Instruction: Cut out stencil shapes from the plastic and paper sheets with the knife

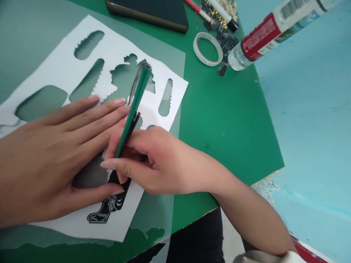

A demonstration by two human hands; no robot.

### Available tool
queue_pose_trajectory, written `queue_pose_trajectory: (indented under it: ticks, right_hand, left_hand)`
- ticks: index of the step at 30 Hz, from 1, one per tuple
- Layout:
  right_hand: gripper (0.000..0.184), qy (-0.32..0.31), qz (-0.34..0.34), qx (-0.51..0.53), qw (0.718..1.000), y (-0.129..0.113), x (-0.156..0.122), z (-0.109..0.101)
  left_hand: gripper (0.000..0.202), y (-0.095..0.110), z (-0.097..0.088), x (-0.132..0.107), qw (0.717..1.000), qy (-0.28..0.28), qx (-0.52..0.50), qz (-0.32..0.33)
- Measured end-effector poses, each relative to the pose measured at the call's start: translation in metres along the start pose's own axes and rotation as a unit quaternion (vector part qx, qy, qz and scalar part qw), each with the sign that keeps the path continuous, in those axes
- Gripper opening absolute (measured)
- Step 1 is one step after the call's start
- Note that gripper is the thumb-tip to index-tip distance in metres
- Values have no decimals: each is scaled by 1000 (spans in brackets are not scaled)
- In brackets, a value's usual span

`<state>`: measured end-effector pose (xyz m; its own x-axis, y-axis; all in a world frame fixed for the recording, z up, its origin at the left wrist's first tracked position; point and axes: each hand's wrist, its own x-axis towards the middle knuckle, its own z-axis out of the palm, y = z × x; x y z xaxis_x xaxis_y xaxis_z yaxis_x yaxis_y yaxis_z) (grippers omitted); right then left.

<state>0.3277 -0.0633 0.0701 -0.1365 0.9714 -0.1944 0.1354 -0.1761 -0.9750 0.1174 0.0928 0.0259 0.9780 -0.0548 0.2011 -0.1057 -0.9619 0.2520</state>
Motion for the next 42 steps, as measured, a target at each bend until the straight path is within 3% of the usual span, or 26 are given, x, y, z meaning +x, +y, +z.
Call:
queue_pose_trajectory:
  ticks: [22,31,42]
  right_hand:
    - [24,17,19,16,1000,-3,-1,1]
    - [19,23,50,43,998,-2,-1,2]
    - [19,23,52,67,996,-4,0,0]
  left_hand:
    - [94,0,0,2,998,-2,54,14]
    - [96,0,-1,0,1000,-12,-11,-2]
    - [96,0,-3,0,1000,-17,-19,-1]
